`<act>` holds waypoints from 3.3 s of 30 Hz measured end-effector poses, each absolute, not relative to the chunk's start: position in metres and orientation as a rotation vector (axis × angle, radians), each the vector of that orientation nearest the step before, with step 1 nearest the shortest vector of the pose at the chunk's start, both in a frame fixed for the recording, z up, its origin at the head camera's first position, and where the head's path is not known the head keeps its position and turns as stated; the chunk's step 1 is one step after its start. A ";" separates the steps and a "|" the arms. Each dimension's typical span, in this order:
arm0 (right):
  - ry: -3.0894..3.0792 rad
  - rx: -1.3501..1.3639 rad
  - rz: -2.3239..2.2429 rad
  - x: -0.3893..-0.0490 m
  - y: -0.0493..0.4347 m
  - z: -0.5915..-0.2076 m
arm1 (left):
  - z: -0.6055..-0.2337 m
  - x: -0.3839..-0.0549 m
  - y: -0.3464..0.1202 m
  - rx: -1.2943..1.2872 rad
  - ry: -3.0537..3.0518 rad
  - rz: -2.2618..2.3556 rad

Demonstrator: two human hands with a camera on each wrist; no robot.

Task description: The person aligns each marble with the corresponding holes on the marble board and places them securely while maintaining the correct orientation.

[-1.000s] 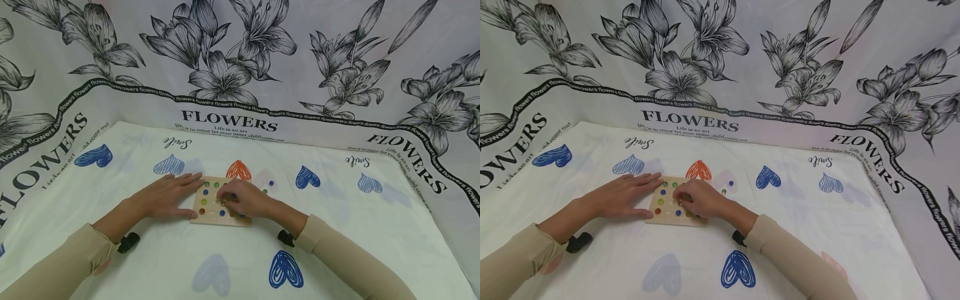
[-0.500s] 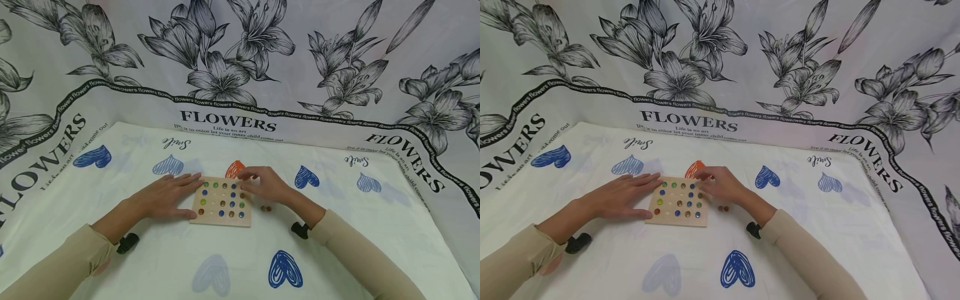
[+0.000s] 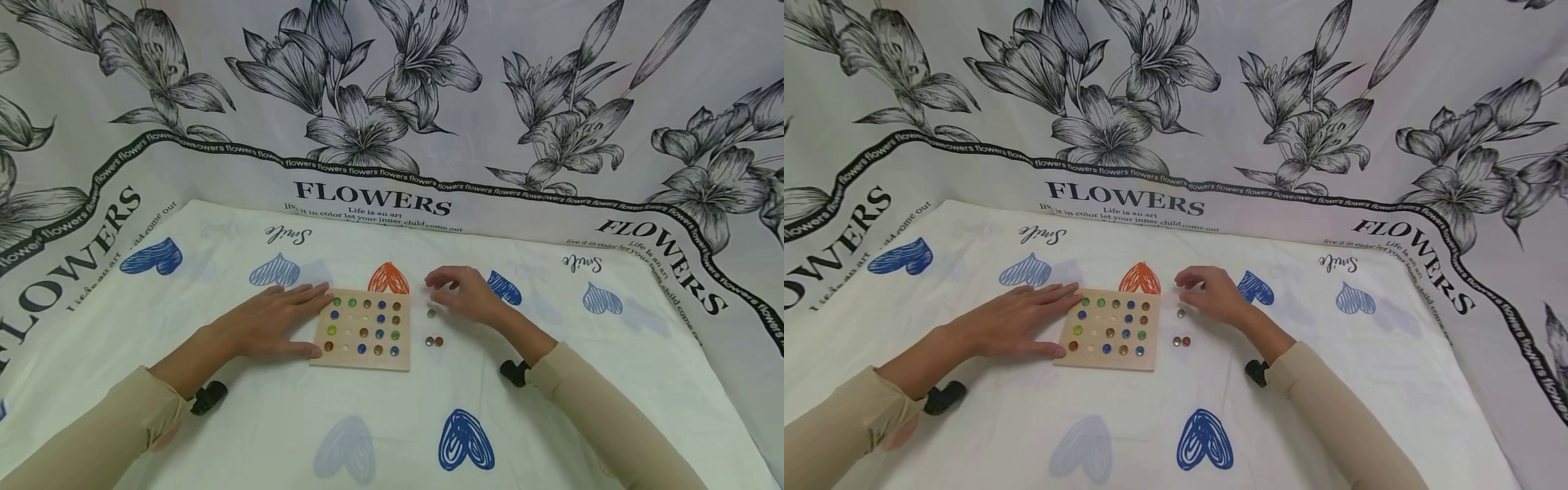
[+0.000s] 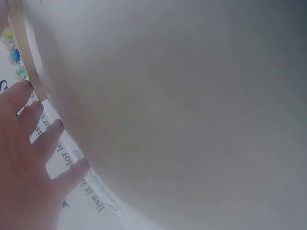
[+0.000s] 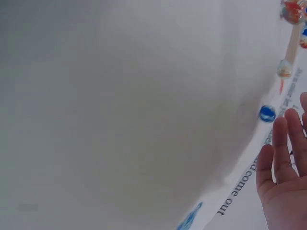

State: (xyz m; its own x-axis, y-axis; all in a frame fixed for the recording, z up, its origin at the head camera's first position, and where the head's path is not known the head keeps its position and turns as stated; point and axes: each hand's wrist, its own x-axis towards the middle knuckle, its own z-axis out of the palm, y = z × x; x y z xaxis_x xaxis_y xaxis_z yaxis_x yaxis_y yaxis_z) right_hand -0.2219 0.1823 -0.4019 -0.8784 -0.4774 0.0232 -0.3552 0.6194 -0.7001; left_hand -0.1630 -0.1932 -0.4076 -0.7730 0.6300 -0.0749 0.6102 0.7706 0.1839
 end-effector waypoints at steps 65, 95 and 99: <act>2.513 -0.844 -1.076 -0.202 0.111 -0.396 | -0.410 -0.164 -0.193 0.983 2.831 0.204; 2.527 -0.944 -0.959 -0.195 0.087 -0.396 | -0.410 -0.164 -0.193 0.975 2.825 0.222; 2.549 -0.886 -1.001 -0.198 0.098 -0.393 | -0.410 -0.164 -0.192 0.978 2.825 0.222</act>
